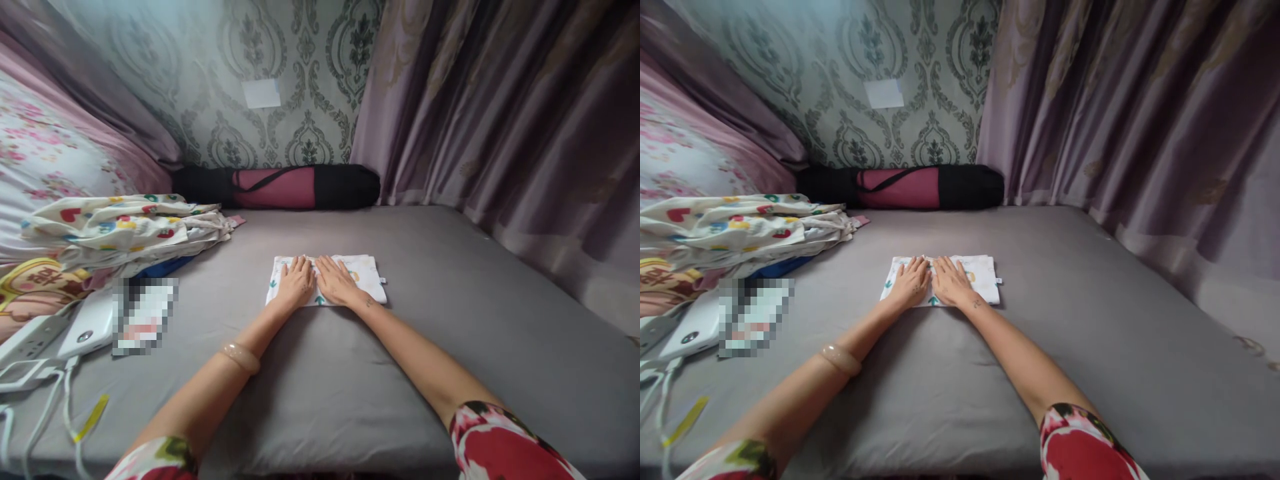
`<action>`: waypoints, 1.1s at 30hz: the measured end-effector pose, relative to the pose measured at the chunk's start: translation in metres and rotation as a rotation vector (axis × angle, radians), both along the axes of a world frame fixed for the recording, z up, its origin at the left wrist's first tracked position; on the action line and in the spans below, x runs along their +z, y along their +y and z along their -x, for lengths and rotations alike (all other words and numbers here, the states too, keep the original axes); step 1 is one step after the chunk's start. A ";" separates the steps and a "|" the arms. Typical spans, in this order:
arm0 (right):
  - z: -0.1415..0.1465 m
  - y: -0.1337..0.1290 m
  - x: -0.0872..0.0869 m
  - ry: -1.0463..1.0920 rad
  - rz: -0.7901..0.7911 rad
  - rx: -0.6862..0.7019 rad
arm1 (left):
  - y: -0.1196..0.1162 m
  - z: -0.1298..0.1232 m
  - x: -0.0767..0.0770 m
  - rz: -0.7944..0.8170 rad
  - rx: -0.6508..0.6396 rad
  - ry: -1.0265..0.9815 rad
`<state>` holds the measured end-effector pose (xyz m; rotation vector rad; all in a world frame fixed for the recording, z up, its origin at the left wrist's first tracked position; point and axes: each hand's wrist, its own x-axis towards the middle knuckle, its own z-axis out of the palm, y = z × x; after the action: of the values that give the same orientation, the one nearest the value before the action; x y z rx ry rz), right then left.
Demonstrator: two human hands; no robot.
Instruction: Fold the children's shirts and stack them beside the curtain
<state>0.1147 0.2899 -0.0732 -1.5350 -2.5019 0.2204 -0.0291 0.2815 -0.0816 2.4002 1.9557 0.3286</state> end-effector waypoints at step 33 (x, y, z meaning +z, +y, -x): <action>-0.045 -0.001 -0.002 -0.034 0.017 -0.126 | -0.004 0.012 -0.001 0.015 0.010 0.085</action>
<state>0.1592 0.2885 -0.0755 -1.7098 -2.4231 0.1990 -0.0411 0.2772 -0.0829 2.4356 1.9968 0.2150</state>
